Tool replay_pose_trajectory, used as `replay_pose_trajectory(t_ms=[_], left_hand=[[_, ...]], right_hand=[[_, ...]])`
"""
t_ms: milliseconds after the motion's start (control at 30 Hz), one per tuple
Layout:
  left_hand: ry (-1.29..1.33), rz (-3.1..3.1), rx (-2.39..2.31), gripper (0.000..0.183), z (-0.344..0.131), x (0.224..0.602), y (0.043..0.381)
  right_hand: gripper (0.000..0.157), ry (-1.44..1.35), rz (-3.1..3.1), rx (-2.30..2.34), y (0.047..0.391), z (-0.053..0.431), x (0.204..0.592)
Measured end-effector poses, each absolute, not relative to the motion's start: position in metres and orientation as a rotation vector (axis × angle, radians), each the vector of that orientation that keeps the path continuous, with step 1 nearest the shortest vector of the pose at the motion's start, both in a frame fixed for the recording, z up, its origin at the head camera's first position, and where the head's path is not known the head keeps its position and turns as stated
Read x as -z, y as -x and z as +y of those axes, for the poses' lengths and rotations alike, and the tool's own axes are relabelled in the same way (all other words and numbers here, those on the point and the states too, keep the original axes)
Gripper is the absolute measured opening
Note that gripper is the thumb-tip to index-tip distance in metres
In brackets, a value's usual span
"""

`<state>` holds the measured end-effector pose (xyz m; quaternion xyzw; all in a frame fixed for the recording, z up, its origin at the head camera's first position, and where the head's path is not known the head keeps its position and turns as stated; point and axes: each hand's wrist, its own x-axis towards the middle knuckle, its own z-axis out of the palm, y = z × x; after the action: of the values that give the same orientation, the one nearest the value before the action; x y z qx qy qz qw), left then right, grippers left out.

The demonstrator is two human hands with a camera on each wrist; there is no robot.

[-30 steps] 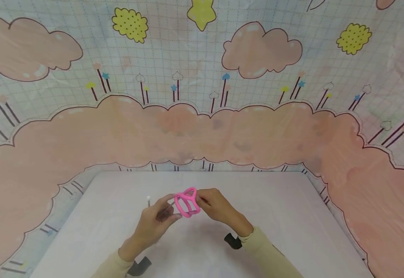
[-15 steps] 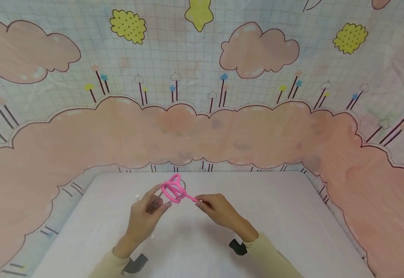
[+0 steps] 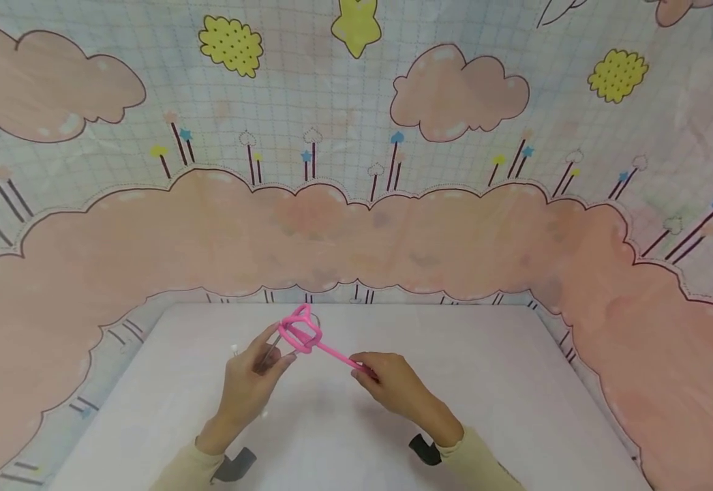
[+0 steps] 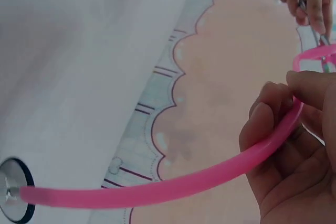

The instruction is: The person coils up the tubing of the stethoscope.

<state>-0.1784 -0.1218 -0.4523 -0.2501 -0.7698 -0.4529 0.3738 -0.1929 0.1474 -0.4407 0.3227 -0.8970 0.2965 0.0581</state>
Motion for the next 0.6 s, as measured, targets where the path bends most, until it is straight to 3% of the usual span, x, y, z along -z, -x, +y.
replay_pose_trajectory(t_ms=[600], left_hand=[[0.499,-1.998,1.024,0.066,-0.141,0.45,0.184]], right_hand=[[0.017,-0.913,-2.643,-0.971,0.188,0.163,0.45]])
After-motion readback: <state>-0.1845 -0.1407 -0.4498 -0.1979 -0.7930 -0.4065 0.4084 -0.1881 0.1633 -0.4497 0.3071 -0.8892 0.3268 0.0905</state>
